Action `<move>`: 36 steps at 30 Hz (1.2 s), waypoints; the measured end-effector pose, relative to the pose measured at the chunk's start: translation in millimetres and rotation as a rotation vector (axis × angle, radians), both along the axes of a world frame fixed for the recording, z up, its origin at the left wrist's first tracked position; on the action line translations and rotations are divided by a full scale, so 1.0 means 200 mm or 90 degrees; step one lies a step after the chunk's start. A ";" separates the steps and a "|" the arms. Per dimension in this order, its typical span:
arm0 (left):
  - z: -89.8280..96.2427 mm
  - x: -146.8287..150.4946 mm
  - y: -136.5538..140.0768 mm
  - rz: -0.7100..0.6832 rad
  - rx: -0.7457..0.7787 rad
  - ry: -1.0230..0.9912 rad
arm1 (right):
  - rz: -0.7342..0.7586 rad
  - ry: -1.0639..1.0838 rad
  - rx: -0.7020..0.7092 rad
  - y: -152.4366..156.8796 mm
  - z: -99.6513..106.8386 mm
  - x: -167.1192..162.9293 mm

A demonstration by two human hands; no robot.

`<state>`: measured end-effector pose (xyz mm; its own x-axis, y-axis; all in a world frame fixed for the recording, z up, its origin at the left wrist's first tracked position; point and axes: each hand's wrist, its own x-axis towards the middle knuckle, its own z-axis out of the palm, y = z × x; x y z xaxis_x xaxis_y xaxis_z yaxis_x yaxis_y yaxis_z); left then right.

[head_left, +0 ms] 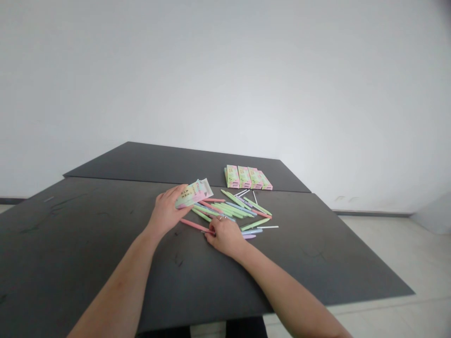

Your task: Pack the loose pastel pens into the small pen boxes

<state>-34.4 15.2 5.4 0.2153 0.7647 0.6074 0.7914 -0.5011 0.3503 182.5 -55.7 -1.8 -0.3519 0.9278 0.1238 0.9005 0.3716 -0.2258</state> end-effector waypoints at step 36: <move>0.00 0.03 -0.01 -0.087 0.023 -0.026 | -0.136 0.555 0.093 0.09 0.10 0.32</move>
<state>-28.7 12.3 5.4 0.2905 0.7069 0.6448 0.7005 -0.6162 0.3599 245.7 -38.6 19.2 0.0994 0.9170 0.3862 0.4858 0.2940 -0.8231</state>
